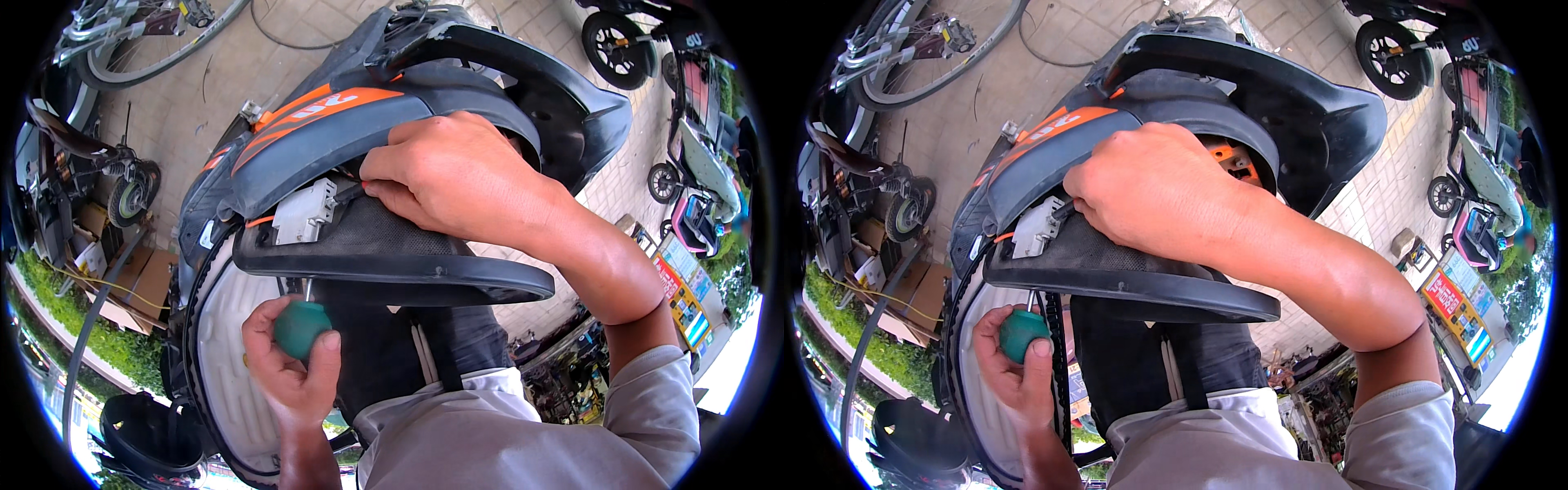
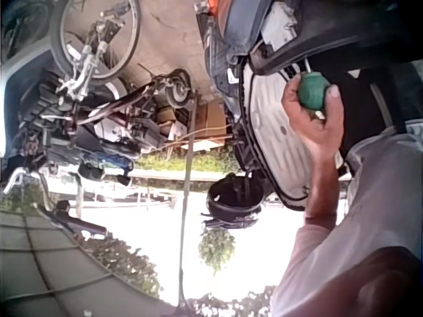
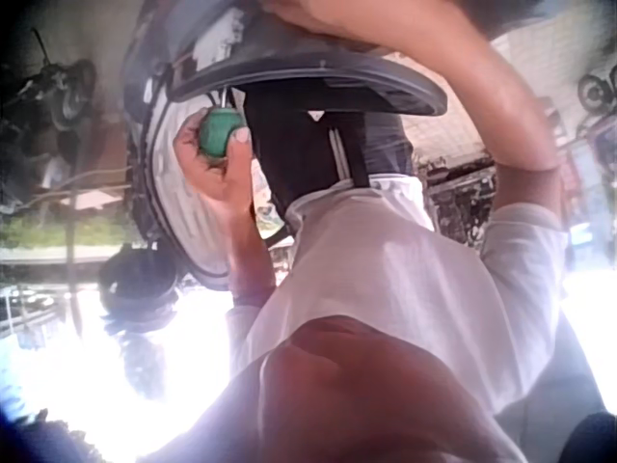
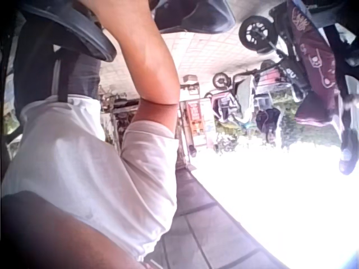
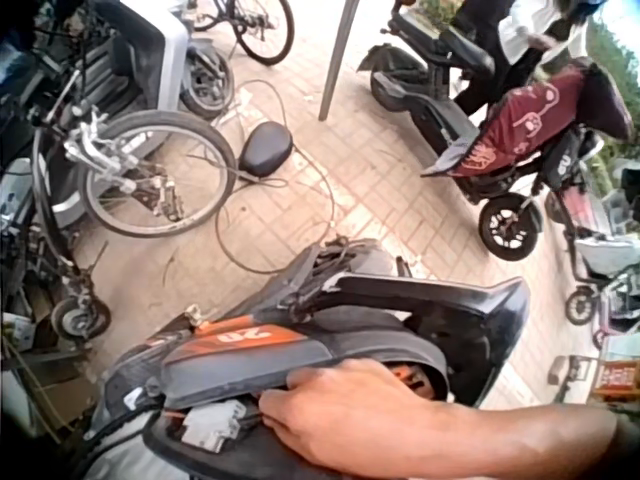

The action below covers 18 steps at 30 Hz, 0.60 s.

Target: The person works on a scooter's rear storage compartment, using a screwdriver to remove and reinsert screws. They retrieve a small metal tin of screws from a cluttered indoor area, select a screw, and continue fastening the compartment lid. The person also uses a power drill briefly on the ground nearby.

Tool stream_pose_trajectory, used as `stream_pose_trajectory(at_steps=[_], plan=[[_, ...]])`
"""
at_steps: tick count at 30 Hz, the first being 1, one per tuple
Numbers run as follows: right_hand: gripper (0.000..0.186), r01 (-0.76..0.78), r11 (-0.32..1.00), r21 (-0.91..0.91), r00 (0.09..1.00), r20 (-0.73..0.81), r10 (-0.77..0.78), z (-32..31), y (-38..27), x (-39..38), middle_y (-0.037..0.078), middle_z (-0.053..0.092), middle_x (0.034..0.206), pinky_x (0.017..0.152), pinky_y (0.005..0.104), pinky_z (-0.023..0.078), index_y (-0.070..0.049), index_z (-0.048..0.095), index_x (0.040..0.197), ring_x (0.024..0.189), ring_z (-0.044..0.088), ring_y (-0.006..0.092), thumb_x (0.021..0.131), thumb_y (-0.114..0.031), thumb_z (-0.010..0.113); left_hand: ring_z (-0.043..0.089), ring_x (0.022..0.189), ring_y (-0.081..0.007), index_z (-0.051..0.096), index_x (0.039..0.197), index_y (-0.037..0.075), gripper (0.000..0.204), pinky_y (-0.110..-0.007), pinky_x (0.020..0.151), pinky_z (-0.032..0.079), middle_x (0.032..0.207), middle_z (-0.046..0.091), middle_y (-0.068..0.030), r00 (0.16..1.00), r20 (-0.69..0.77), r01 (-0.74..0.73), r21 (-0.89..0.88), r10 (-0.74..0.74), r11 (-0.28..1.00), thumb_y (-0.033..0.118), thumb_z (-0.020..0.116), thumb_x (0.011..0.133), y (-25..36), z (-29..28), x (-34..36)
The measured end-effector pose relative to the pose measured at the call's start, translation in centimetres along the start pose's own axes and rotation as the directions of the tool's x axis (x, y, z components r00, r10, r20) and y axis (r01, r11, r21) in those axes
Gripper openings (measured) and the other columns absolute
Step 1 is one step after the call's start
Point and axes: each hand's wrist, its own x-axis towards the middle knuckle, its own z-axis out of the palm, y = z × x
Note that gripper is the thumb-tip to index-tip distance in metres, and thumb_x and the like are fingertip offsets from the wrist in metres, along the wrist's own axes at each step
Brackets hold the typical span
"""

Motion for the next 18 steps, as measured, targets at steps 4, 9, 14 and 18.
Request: stream_pose_trajectory(at_steps=[4, 9, 14, 18], plan=[[0.011, -0.009, 1.000, -0.013, 1.000, 0.014, 0.009, 0.0, -0.1, 0.1, 0.010, 0.060, 0.067, 0.057, 0.0425, 0.048, -0.007, 0.067, 0.079, 0.065, 0.062, 0.0322, 0.081, -0.018, 0.066, 0.056, 0.095, -0.0179, 0.045, 0.125, -0.003, 0.057, -0.029, 0.082, 0.049, 0.114, 0.053, -0.0145, 0.999, -0.001, -0.052, 0.064, 0.052, 0.997, 0.003, 0.073, 0.076, -0.5, 0.2, -0.5], [0.010, 0.083, 0.995, -0.061, 0.993, 0.094, -0.077, -0.7, -0.2, 0.8, 0.014, 0.062, 0.067, 0.059, 0.0425, 0.050, -0.003, 0.066, 0.077, 0.067, 0.064, 0.0336, 0.077, -0.012, 0.062, 0.057, 0.098, -0.0225, 0.049, 0.129, -0.002, 0.058, -0.032, 0.079, 0.049, 0.119, 0.052, -0.0177, 0.940, 0.082, -0.325, 0.519, 0.332, 0.791, 0.011, 0.075, 0.078, -0.3, -0.4, 0.2], [0.009, 0.171, 0.977, -0.126, 0.985, 0.027, -0.169, -1.4, -0.3, 1.2, 0.016, 0.062, 0.065, 0.061, 0.0416, 0.052, -0.001, 0.065, 0.072, 0.067, 0.065, 0.0348, 0.071, -0.008, 0.059, 0.054, 0.105, -0.0284, 0.046, 0.133, -0.002, 0.063, -0.035, 0.082, 0.048, 0.122, 0.046, -0.0180, 0.986, -0.052, -0.125, 0.389, 0.157, 0.913, 0.033, 0.068, 0.086, -1.4, -0.4, -0.8], [0.010, 0.140, 0.983, -0.115, 0.987, 0.097, -0.130, -1.7, -0.6, 1.1, 0.014, 0.068, 0.077, 0.068, 0.0377, 0.054, -0.003, 0.071, 0.073, 0.080, 0.068, 0.0314, 0.069, -0.009, 0.064, 0.054, 0.104, -0.0286, 0.032, 0.140, -0.005, 0.062, -0.036, 0.082, 0.049, 0.128, 0.040, -0.0195, 0.951, 0.135, -0.309, 0.495, 0.280, 0.812, 0.031, 0.053, 0.095, -0.8, 0.7, -0.8]])
